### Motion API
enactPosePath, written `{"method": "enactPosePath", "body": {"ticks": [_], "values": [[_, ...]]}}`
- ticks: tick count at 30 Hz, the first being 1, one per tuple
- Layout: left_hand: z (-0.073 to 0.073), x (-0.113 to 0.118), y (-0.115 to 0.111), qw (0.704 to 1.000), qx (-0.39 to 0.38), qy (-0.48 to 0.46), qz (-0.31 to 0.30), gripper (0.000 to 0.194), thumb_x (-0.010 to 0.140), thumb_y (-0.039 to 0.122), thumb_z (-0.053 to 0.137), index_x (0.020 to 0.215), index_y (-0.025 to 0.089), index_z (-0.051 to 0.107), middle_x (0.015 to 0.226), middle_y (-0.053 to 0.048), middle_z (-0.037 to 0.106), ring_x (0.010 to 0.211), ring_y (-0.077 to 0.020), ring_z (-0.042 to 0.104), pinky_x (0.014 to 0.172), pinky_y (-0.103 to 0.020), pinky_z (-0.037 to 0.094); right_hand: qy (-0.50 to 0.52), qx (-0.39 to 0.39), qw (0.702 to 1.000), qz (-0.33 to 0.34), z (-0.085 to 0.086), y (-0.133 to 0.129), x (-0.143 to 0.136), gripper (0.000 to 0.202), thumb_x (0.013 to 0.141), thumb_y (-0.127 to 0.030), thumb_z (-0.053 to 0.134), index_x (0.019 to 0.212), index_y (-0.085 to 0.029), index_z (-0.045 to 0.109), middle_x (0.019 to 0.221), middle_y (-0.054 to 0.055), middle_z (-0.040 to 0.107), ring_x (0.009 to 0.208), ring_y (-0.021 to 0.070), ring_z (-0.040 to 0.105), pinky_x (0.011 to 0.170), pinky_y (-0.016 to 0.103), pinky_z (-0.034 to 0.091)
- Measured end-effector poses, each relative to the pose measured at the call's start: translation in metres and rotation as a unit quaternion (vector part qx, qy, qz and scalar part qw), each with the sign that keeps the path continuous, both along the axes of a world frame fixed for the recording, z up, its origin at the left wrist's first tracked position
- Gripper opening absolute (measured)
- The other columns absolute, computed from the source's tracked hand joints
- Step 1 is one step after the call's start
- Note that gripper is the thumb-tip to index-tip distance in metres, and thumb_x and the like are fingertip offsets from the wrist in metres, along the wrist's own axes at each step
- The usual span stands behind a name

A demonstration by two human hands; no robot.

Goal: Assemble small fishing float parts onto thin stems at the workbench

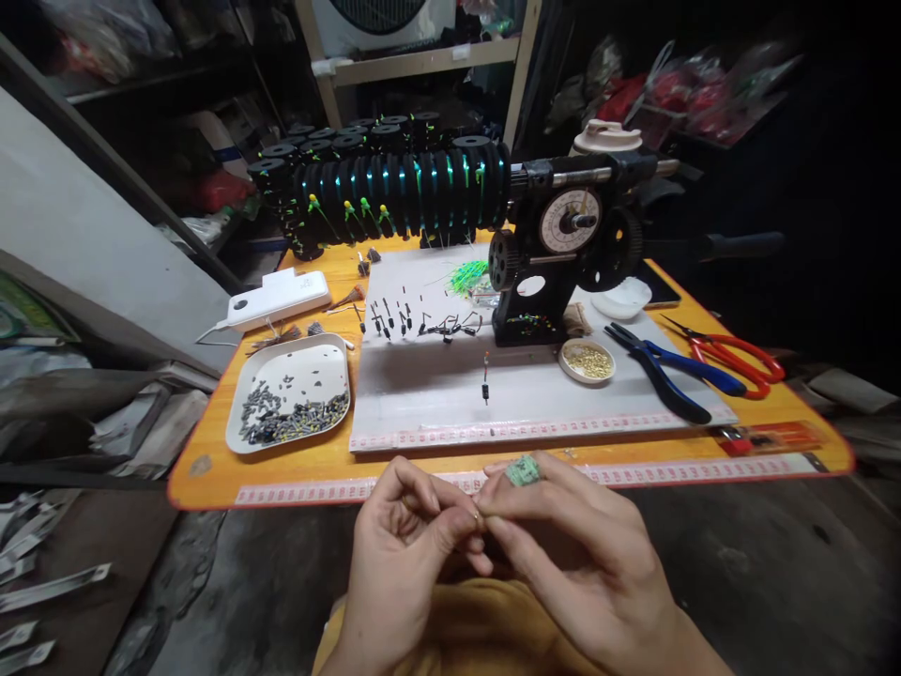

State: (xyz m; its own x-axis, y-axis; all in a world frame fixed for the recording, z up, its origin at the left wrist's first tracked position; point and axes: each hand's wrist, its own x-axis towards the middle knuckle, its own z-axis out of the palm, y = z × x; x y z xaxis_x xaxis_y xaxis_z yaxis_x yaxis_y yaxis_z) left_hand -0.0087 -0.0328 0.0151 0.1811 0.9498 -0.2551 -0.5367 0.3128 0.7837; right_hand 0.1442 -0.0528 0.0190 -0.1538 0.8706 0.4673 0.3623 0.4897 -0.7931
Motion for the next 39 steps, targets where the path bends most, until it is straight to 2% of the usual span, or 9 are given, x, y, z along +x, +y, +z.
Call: {"method": "enactPosePath", "body": {"ticks": [5,10,16,27,29,31,34,37,39], "values": [[0.0,-0.003,0.003,1.0,0.003,-0.003,-0.007,0.036,0.069,0.022,0.089,0.072,0.016,0.054,0.062,0.003,0.071,0.048,-0.0067,0.061,0.046,-0.014,0.053,-0.01,-0.008,1.0,-0.017,0.003,0.003,0.005,0.019,0.09,-0.006,0.057,0.097,-0.02,0.067,0.081,0.003,0.069,0.074,0.0149,0.063,0.064,0.025,0.051],[-0.002,-0.008,0.004,0.999,0.013,-0.025,-0.045,0.038,0.074,0.021,0.086,0.073,0.018,0.048,0.064,0.002,0.072,0.049,-0.0077,0.063,0.046,-0.015,0.054,-0.032,0.014,0.999,-0.04,0.003,0.005,0.006,0.018,0.089,-0.006,0.058,0.094,-0.021,0.066,0.077,0.002,0.067,0.073,0.0149,0.063,0.061,0.024,0.049],[0.003,-0.005,0.001,1.0,0.009,0.014,0.001,0.043,0.069,0.017,0.088,0.072,0.018,0.046,0.067,0.002,0.073,0.048,-0.0085,0.065,0.048,-0.017,0.054,-0.022,0.054,0.997,-0.056,0.007,0.001,0.0,0.018,0.086,-0.003,0.057,0.091,-0.018,0.066,0.072,0.003,0.062,0.068,0.0139,0.061,0.06,0.023,0.052],[0.005,-0.004,0.0,1.0,-0.001,0.021,0.003,0.045,0.067,0.017,0.089,0.07,0.019,0.044,0.065,0.002,0.074,0.048,-0.0102,0.066,0.05,-0.019,0.055,-0.007,0.051,0.998,-0.047,0.008,0.0,-0.003,0.018,0.085,-0.003,0.058,0.091,-0.017,0.067,0.073,0.004,0.061,0.065,0.0144,0.064,0.057,0.024,0.055],[0.006,-0.003,-0.001,1.0,-0.007,0.025,0.009,0.043,0.064,0.018,0.09,0.069,0.019,0.048,0.065,0.002,0.073,0.048,-0.0109,0.066,0.05,-0.019,0.055,-0.007,0.048,0.998,-0.04,0.008,0.0,-0.003,0.019,0.086,-0.003,0.058,0.092,-0.018,0.068,0.074,0.004,0.062,0.066,0.0145,0.064,0.057,0.023,0.056],[0.006,-0.002,-0.003,0.999,-0.009,0.043,0.022,0.033,0.063,0.02,0.092,0.072,0.017,0.06,0.064,0.001,0.073,0.048,-0.0112,0.066,0.052,-0.02,0.056,-0.013,0.049,0.998,-0.034,0.006,0.0,-0.003,0.02,0.086,-0.002,0.058,0.095,-0.018,0.068,0.075,0.004,0.063,0.067,0.0144,0.065,0.059,0.022,0.056],[0.004,-0.003,-0.003,0.995,0.028,0.09,0.04,0.02,0.064,0.023,0.091,0.077,0.018,0.076,0.066,0.0,0.073,0.052,-0.0116,0.066,0.054,-0.02,0.056,-0.033,0.061,0.997,-0.03,0.003,0.001,0.0,0.025,0.088,-0.001,0.059,0.104,-0.018,0.068,0.08,0.006,0.067,0.071,0.015,0.066,0.061,0.023,0.056],[0.002,-0.006,-0.002,0.984,0.114,0.132,0.027,0.006,0.072,0.02,0.085,0.07,0.02,0.079,0.069,-0.001,0.07,0.056,-0.0131,0.065,0.056,-0.022,0.055,-0.046,0.062,0.997,-0.014,0.002,0.003,0.004,0.025,0.089,-0.002,0.06,0.106,-0.018,0.071,0.083,0.008,0.069,0.074,0.0168,0.067,0.064,0.025,0.057],[0.001,-0.008,-0.001,0.972,0.168,0.165,0.025,0.008,0.077,0.018,0.08,0.07,0.021,0.079,0.068,-0.002,0.069,0.06,-0.0143,0.065,0.058,-0.022,0.054,-0.037,0.044,0.998,-0.005,0.002,0.004,0.006,0.023,0.089,-0.006,0.063,0.107,-0.018,0.072,0.081,0.006,0.07,0.07,0.0156,0.067,0.062,0.023,0.056]]}}
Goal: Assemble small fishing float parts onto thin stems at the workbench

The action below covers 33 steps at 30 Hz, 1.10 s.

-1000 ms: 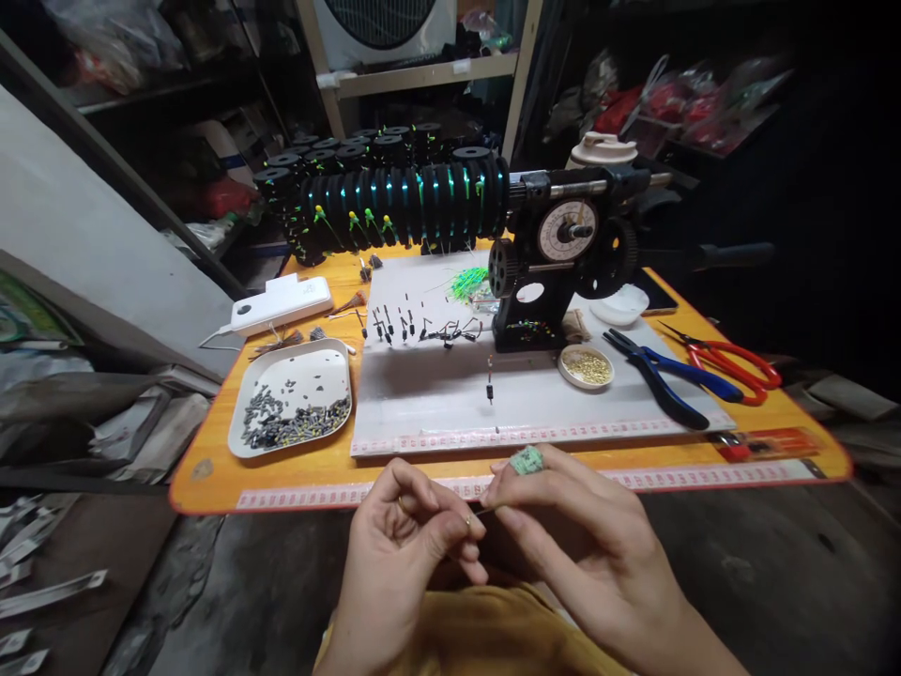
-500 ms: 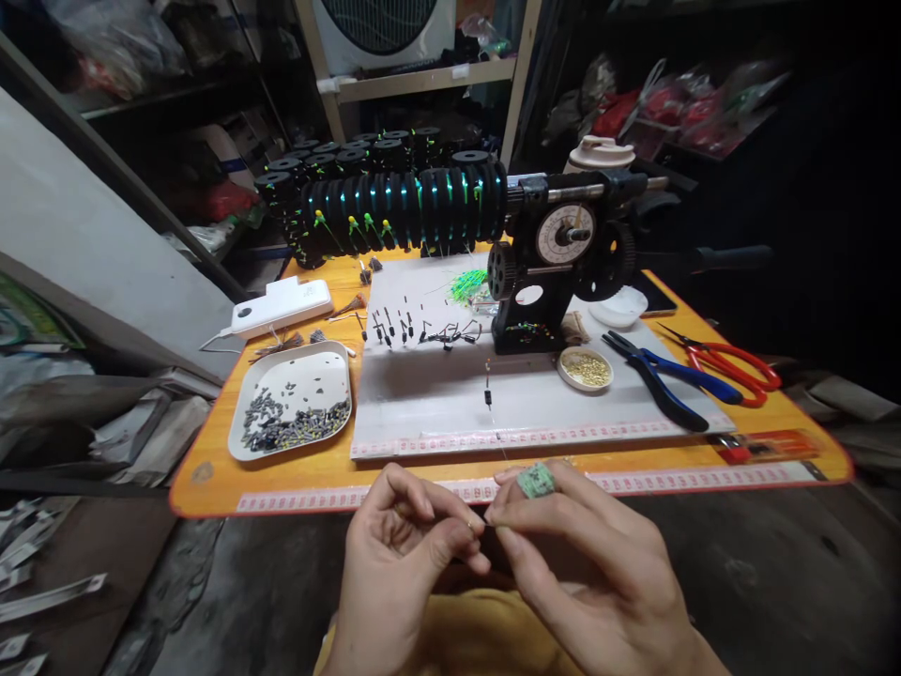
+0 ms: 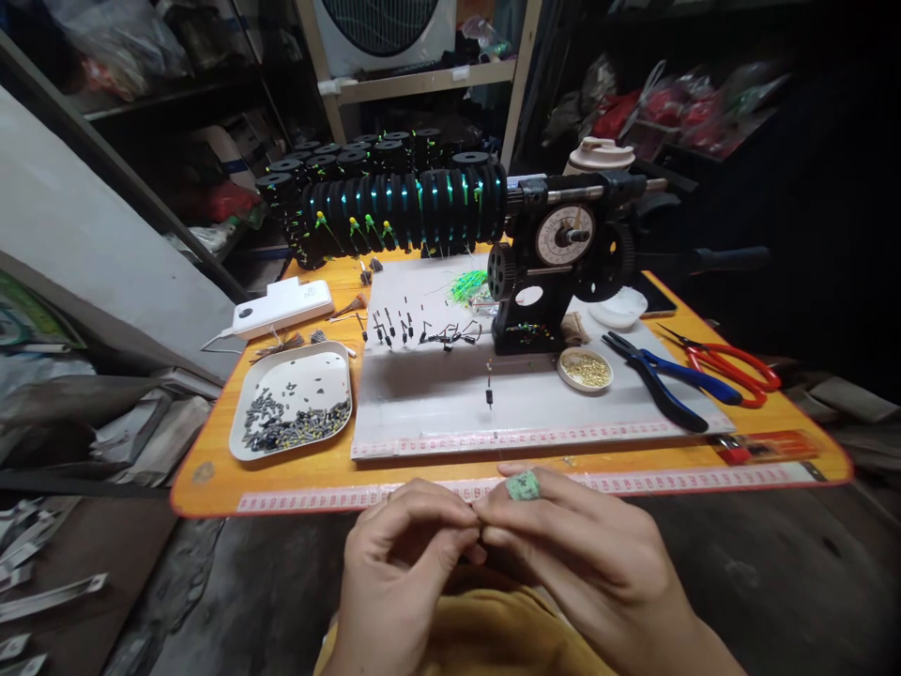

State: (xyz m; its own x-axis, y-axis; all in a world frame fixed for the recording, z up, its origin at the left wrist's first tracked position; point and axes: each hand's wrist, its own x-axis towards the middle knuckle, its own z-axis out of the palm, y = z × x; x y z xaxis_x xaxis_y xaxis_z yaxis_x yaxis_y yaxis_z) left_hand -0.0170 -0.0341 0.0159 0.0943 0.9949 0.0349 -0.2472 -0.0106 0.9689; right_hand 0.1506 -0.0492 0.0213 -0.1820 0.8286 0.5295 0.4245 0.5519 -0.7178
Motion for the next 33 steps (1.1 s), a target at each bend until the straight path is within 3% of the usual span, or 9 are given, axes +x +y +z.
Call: {"method": "enactPosePath", "body": {"ticks": [4,7,10,13,15,17,27,30,33], "values": [[-0.003,-0.004,-0.001,0.99,0.105,0.083,0.034,0.015,0.08,0.011,0.075,0.077,0.025,0.08,0.069,-0.003,0.071,0.067,-0.017,0.067,0.064,-0.023,0.053,0.017,-0.031,0.999,-0.006,0.001,0.001,0.001,0.021,0.089,-0.011,0.068,0.107,-0.02,0.074,0.074,0.002,0.071,0.06,0.0116,0.065,0.055,0.019,0.052],[-0.002,-0.008,-0.002,0.986,0.135,0.097,0.018,0.022,0.079,0.007,0.075,0.081,0.028,0.082,0.072,-0.003,0.073,0.066,-0.0171,0.067,0.062,-0.023,0.053,0.019,-0.033,0.999,-0.006,0.002,0.004,0.0,0.014,0.092,-0.021,0.067,0.1,-0.02,0.078,0.063,0.0,0.065,0.053,0.0109,0.059,0.049,0.019,0.047],[0.004,-0.011,-0.002,0.992,0.095,0.081,-0.031,0.02,0.077,0.008,0.075,0.077,0.027,0.083,0.071,-0.003,0.071,0.063,-0.0161,0.067,0.06,-0.023,0.054,0.045,-0.064,0.997,0.027,0.003,0.006,0.001,0.012,0.092,-0.025,0.068,0.094,-0.021,0.08,0.059,-0.001,0.063,0.051,0.0104,0.057,0.048,0.019,0.045],[0.013,-0.012,-0.001,0.997,-0.032,0.04,-0.054,0.011,0.075,0.012,0.078,0.073,0.023,0.08,0.07,-0.003,0.071,0.062,-0.0153,0.068,0.057,-0.022,0.056,0.08,-0.102,0.99,0.063,0.004,0.009,0.001,0.009,0.088,-0.015,0.072,0.088,-0.02,0.079,0.063,-0.001,0.068,0.055,0.01,0.061,0.052,0.018,0.047],[0.016,-0.01,-0.001,0.991,-0.126,-0.001,-0.05,0.013,0.073,0.014,0.08,0.081,0.023,0.076,0.069,0.0,0.071,0.059,-0.0141,0.067,0.055,-0.022,0.057,0.088,-0.112,0.987,0.068,0.003,0.01,0.001,0.011,0.085,-0.01,0.072,0.086,-0.019,0.079,0.064,-0.001,0.069,0.056,0.0094,0.062,0.053,0.017,0.047],[0.018,-0.007,-0.001,0.984,-0.171,-0.033,-0.044,0.024,0.072,0.015,0.082,0.09,0.024,0.068,0.068,0.002,0.071,0.057,-0.013,0.065,0.054,-0.022,0.058,0.093,-0.113,0.987,0.063,0.001,0.009,0.0,0.012,0.085,-0.009,0.072,0.086,-0.019,0.078,0.065,-0.001,0.069,0.056,0.0093,0.062,0.053,0.017,0.047],[0.01,0.008,-0.004,0.988,-0.124,-0.075,-0.046,0.038,0.078,0.02,0.082,0.083,0.023,0.044,0.074,0.005,0.069,0.059,-0.0087,0.063,0.059,-0.02,0.054,0.18,-0.115,0.977,-0.001,-0.022,-0.003,-0.014,0.011,0.09,-0.013,0.061,0.089,-0.023,0.068,0.075,0.001,0.068,0.069,0.0152,0.065,0.065,0.026,0.054],[0.008,0.01,-0.007,0.991,-0.111,-0.065,-0.023,0.04,0.077,0.021,0.082,0.083,0.023,0.043,0.074,0.005,0.069,0.063,-0.0089,0.063,0.061,-0.019,0.054,0.237,-0.105,0.966,0.002,-0.027,-0.006,-0.015,0.008,0.092,-0.019,0.061,0.089,-0.024,0.066,0.091,0.004,0.065,0.091,0.0183,0.065,0.082,0.031,0.056],[0.005,0.01,-0.008,0.996,-0.077,-0.042,0.012,0.037,0.08,0.022,0.08,0.084,0.024,0.043,0.074,0.005,0.069,0.064,-0.009,0.063,0.063,-0.019,0.054,0.338,-0.131,0.93,0.058,-0.026,-0.011,-0.011,0.007,0.096,-0.024,0.059,0.096,-0.028,0.064,0.104,0.003,0.065,0.113,0.0197,0.061,0.101,0.035,0.05]]}}
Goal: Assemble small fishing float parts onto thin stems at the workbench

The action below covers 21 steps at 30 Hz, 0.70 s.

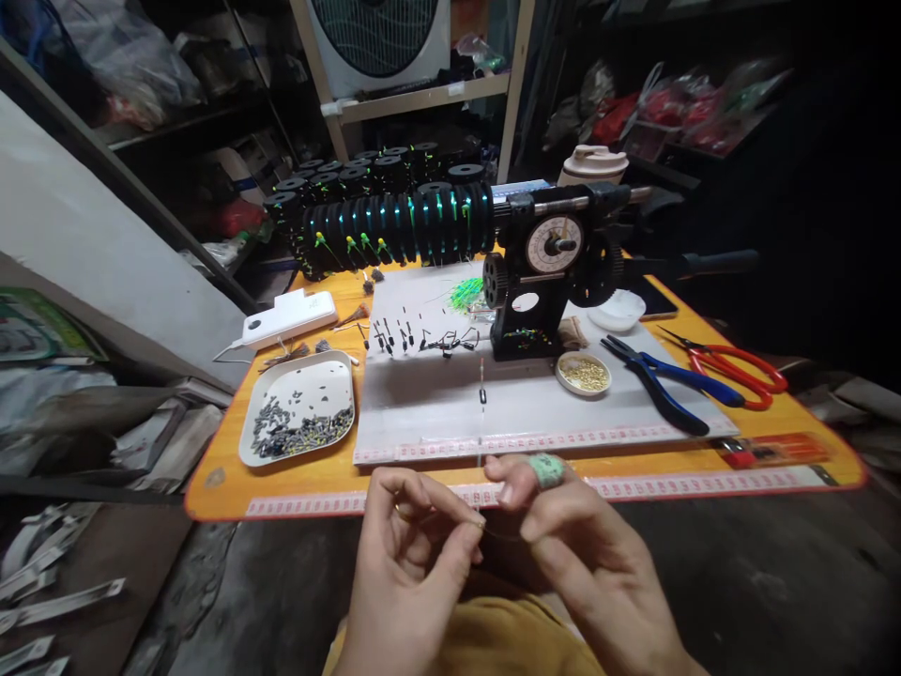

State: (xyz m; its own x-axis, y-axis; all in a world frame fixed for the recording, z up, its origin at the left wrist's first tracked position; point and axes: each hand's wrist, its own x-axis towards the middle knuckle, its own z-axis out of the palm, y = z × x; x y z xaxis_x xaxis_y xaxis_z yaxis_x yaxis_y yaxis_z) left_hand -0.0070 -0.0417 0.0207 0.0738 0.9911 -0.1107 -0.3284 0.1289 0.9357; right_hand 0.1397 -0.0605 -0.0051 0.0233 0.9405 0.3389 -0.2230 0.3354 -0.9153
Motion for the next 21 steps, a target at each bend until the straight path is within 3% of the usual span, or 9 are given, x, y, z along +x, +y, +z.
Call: {"method": "enactPosePath", "body": {"ticks": [2,4,6,8,13,21], "values": [[-0.002,0.0,-0.001,1.0,0.02,0.01,0.017,0.035,0.081,0.021,0.079,0.085,0.024,0.044,0.075,0.006,0.069,0.063,-0.0084,0.063,0.062,-0.019,0.055,0.036,-0.025,0.998,0.05,0.004,-0.004,0.005,0.009,0.098,-0.023,0.057,0.098,-0.03,0.063,0.096,0.001,0.066,0.1,0.0174,0.066,0.095,0.033,0.054],[-0.004,-0.001,-0.001,0.999,0.039,0.019,0.031,0.034,0.082,0.019,0.078,0.086,0.025,0.044,0.077,0.007,0.07,0.062,-0.0079,0.064,0.062,-0.018,0.055,-0.023,-0.04,0.997,0.063,0.01,-0.006,0.009,0.009,0.096,-0.021,0.059,0.094,-0.028,0.064,0.085,0.0,0.066,0.082,0.0147,0.067,0.082,0.028,0.057],[-0.005,0.0,-0.003,0.997,0.055,0.026,0.042,0.034,0.082,0.018,0.077,0.085,0.025,0.045,0.077,0.006,0.071,0.063,-0.0078,0.064,0.063,-0.017,0.055,-0.126,-0.045,0.99,0.036,0.017,-0.007,0.01,0.01,0.093,-0.018,0.063,0.089,-0.026,0.067,0.078,-0.001,0.066,0.075,0.0134,0.065,0.073,0.022,0.056],[-0.005,0.001,-0.004,0.997,0.061,0.024,0.046,0.033,0.082,0.017,0.077,0.084,0.025,0.044,0.077,0.006,0.072,0.065,-0.0081,0.065,0.064,-0.016,0.055,-0.166,-0.063,0.984,0.001,0.023,-0.007,0.007,0.009,0.092,-0.018,0.064,0.092,-0.026,0.067,0.079,-0.001,0.067,0.073,0.0126,0.066,0.067,0.018,0.056],[-0.003,0.004,-0.005,0.997,0.064,0.004,0.049,0.034,0.082,0.013,0.076,0.085,0.025,0.044,0.078,0.007,0.072,0.064,-0.0066,0.066,0.065,-0.015,0.055,-0.087,-0.122,0.988,-0.04,0.027,-0.008,-0.006,0.009,0.091,-0.018,0.064,0.091,-0.026,0.059,0.078,-0.003,0.064,0.068,0.01,0.066,0.062,0.014,0.057],[-0.003,0.003,-0.002,0.996,0.067,-0.007,0.053,0.034,0.081,0.013,0.077,0.086,0.025,0.045,0.077,0.006,0.072,0.06,-0.0072,0.064,0.061,-0.016,0.056,-0.033,-0.053,0.994,-0.089,0.023,-0.005,-0.011,0.021,0.091,-0.01,0.063,0.096,-0.03,0.059,0.082,-0.004,0.066,0.071,0.008,0.068,0.067,0.013,0.058]]}}
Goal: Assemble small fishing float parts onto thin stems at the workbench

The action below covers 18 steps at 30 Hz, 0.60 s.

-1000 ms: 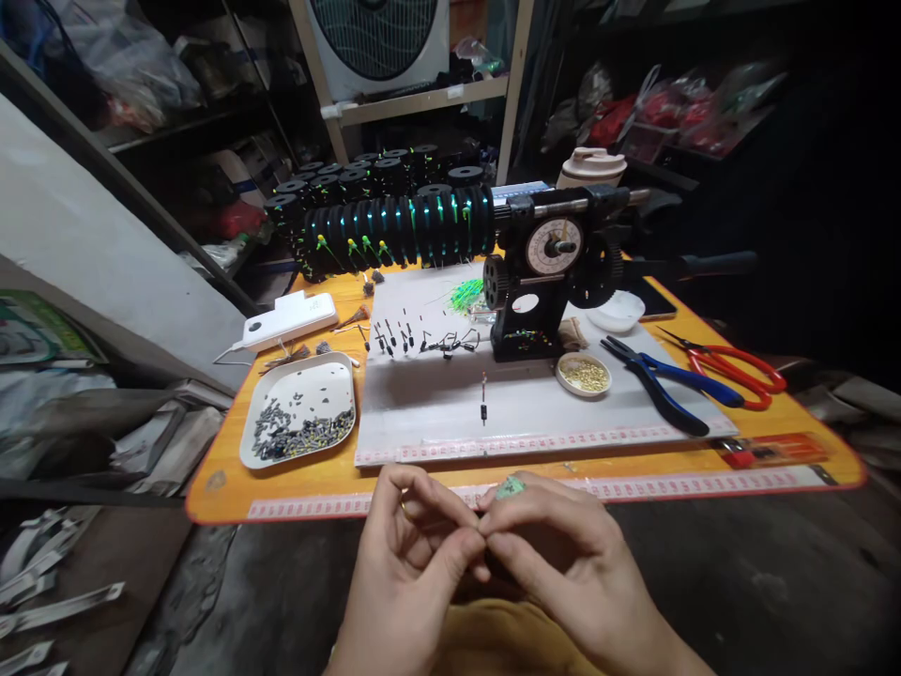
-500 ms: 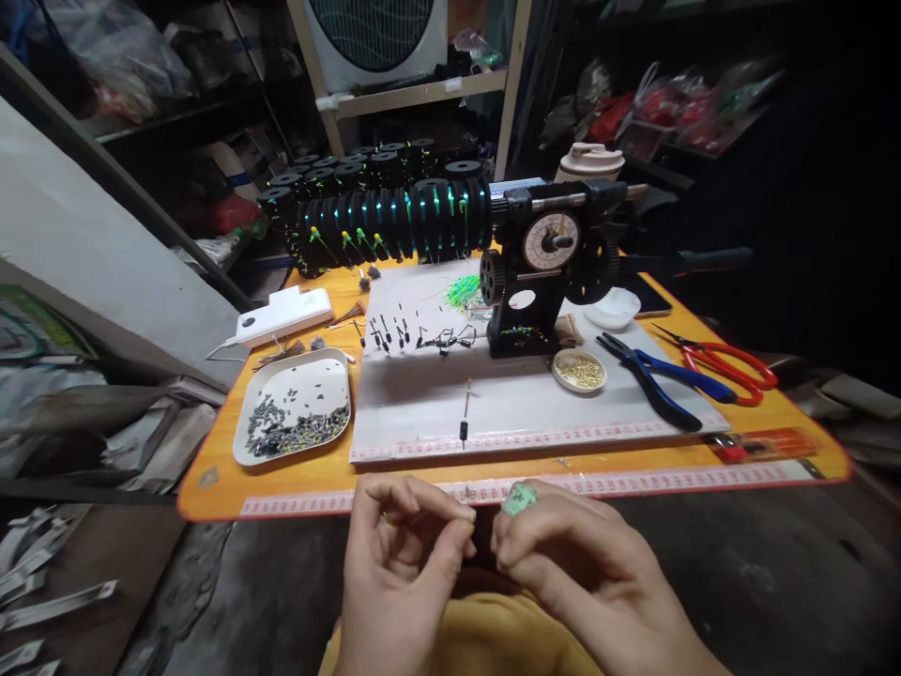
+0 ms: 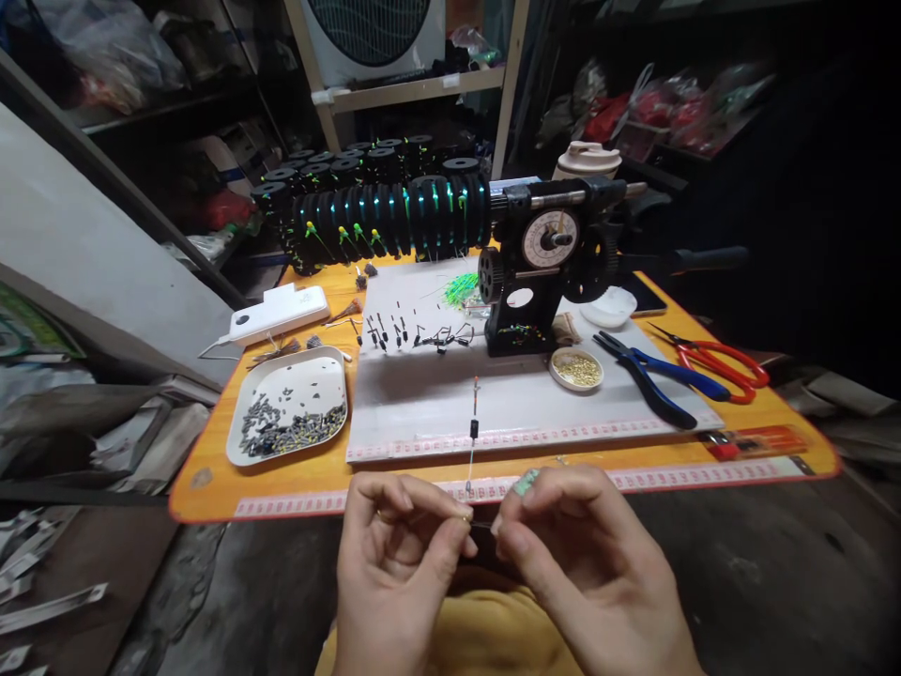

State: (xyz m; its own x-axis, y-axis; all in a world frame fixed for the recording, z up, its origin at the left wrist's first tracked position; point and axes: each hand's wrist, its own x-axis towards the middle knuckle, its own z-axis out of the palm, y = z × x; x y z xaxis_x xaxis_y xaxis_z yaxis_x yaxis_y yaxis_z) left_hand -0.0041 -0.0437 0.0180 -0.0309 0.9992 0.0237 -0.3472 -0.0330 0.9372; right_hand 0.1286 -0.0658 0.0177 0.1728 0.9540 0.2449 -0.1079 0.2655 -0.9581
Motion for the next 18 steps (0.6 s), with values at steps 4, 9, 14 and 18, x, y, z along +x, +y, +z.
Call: {"method": "enactPosePath", "body": {"ticks": [4,9,14,18], "values": [[-0.0007,0.0006,0.0003,1.0,0.002,-0.004,-0.001,0.035,0.081,0.013,0.077,0.086,0.024,0.045,0.077,0.006,0.072,0.059,-0.0074,0.065,0.061,-0.016,0.056,-0.004,0.001,1.0,-0.007,-0.0024,0.0018,-0.0024,0.019,0.091,-0.011,0.063,0.096,-0.029,0.059,0.082,-0.003,0.066,0.071,0.0105,0.069,0.066,0.018,0.06],[-0.0003,0.0009,-0.0002,1.0,-0.002,-0.01,0.006,0.036,0.08,0.013,0.078,0.086,0.024,0.045,0.076,0.005,0.072,0.058,-0.0084,0.065,0.059,-0.018,0.057,-0.007,-0.001,1.0,-0.003,-0.0035,0.003,-0.0028,0.02,0.091,-0.01,0.063,0.096,-0.028,0.059,0.083,-0.002,0.066,0.072,0.0107,0.069,0.067,0.018,0.06],[0.0001,0.0013,0.0002,1.0,-0.007,-0.018,0.004,0.036,0.079,0.013,0.079,0.085,0.024,0.045,0.075,0.006,0.073,0.058,-0.0078,0.065,0.06,-0.016,0.057,-0.011,-0.003,1.0,0.002,-0.0035,0.0025,-0.0017,0.021,0.092,-0.01,0.062,0.097,-0.03,0.058,0.083,-0.004,0.066,0.073,0.0089,0.069,0.069,0.016,0.06],[0.0005,0.0023,-0.0014,0.999,-0.017,-0.026,0.005,0.037,0.077,0.015,0.082,0.083,0.024,0.047,0.075,0.006,0.073,0.058,-0.0082,0.066,0.059,-0.016,0.057,-0.013,-0.005,1.0,0.0,-0.0038,0.0013,-0.0018,0.02,0.091,-0.01,0.062,0.096,-0.029,0.058,0.083,-0.004,0.066,0.074,0.009,0.069,0.069,0.016,0.059]]}}
